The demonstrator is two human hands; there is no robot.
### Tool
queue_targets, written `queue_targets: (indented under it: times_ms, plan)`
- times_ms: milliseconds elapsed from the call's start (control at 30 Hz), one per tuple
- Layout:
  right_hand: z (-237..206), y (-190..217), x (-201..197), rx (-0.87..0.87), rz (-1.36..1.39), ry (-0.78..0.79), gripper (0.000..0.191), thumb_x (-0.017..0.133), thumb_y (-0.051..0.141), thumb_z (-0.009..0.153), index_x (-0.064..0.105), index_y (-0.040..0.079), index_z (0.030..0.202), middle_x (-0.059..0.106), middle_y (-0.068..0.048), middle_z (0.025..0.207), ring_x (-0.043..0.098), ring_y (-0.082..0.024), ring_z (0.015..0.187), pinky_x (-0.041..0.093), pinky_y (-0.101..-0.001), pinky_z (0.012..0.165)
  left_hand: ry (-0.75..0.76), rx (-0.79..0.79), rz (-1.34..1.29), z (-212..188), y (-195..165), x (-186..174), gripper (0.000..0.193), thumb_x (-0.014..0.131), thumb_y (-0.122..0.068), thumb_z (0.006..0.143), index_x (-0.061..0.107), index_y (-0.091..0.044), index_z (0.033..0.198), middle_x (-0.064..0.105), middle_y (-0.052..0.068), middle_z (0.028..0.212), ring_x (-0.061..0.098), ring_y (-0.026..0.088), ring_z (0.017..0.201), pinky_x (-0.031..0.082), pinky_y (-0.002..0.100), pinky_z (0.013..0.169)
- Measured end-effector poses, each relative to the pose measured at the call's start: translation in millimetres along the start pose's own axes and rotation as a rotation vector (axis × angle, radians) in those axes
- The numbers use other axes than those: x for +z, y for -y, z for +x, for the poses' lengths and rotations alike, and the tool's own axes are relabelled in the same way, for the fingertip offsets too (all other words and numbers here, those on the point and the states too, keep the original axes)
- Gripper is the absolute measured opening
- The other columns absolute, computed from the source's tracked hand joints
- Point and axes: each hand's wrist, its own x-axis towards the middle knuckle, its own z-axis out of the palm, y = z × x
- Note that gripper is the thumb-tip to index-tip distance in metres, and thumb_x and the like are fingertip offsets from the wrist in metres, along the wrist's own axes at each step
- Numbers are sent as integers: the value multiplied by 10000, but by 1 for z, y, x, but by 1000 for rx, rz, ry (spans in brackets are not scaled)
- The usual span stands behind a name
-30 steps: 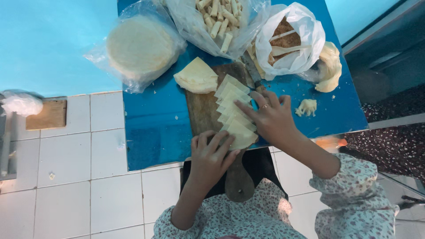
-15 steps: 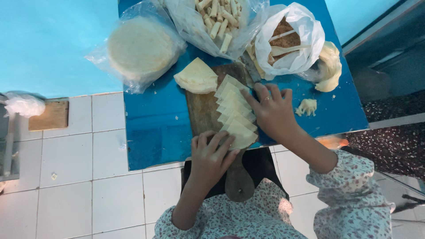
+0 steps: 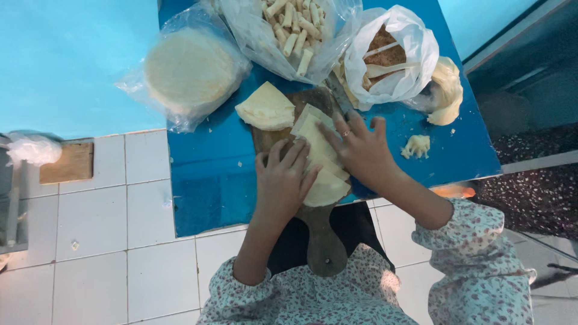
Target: The person folds triangular dough pieces by hand on a wooden board, dips some pieces into a bag of brown powder using a spoon, and places finished dough pieces into a plastic bag with other completed stick-shaped dough pieces. They work through dough pieces one at a time, arranging folded pieces on the board.
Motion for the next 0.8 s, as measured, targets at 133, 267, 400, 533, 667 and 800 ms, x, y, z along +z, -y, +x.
queue_targets:
  times_ms: [133, 267, 400, 533, 667, 800]
  plan:
    - [-16, -16, -2, 207, 163, -59, 571, 664, 66, 880, 669, 233, 1426, 579, -73, 1371, 537, -280, 1249, 391, -488, 932, -3, 8, -9, -3, 2, -3, 454, 658, -370, 982, 674, -56, 1309, 624, 62, 1420, 506, 307, 1324, 359, 518, 1037]
    - [-70, -47, -29, 496, 226, -79, 587, 647, -41, 873, 731, 214, 1395, 592, -108, 1307, 518, -293, 1187, 395, -468, 980, -3, 8, -27, -4, 3, -4, 471, 664, -369, 978, 669, -49, 1323, 625, 62, 1418, 504, 312, 1322, 357, 525, 1037]
    - [-118, -54, -47, 671, 233, 12, 561, 618, -55, 890, 747, 248, 1345, 593, -86, 1241, 502, -303, 1164, 401, -437, 964, 2, 11, -26, -4, 5, -5, 482, 665, -369, 973, 666, -48, 1333, 625, 68, 1412, 501, 324, 1318, 354, 528, 1035]
    - [-141, -41, -47, 687, 215, 103, 597, 630, -37, 824, 756, 260, 1327, 589, -91, 1219, 503, -322, 1145, 406, -475, 957, -11, 11, -28, -4, 6, -4, 485, 663, -367, 976, 665, -47, 1340, 625, 71, 1422, 503, 320, 1318, 350, 533, 1045]
    - [-146, -31, -31, 658, 102, 167, 596, 654, -19, 803, 772, 274, 1309, 605, -58, 1208, 533, -294, 1143, 408, -468, 916, -4, 5, -41, -4, 6, -5, 465, 657, -355, 991, 668, -50, 1342, 627, 66, 1419, 504, 321, 1326, 350, 531, 1050]
    - [-146, -29, -19, 650, 134, 131, 553, 652, -26, 857, 761, 255, 1321, 606, -57, 1221, 544, -283, 1153, 411, -444, 920, -7, 5, -42, -4, 6, -5, 454, 653, -352, 994, 669, -52, 1334, 628, 67, 1423, 505, 318, 1330, 351, 529, 1046]
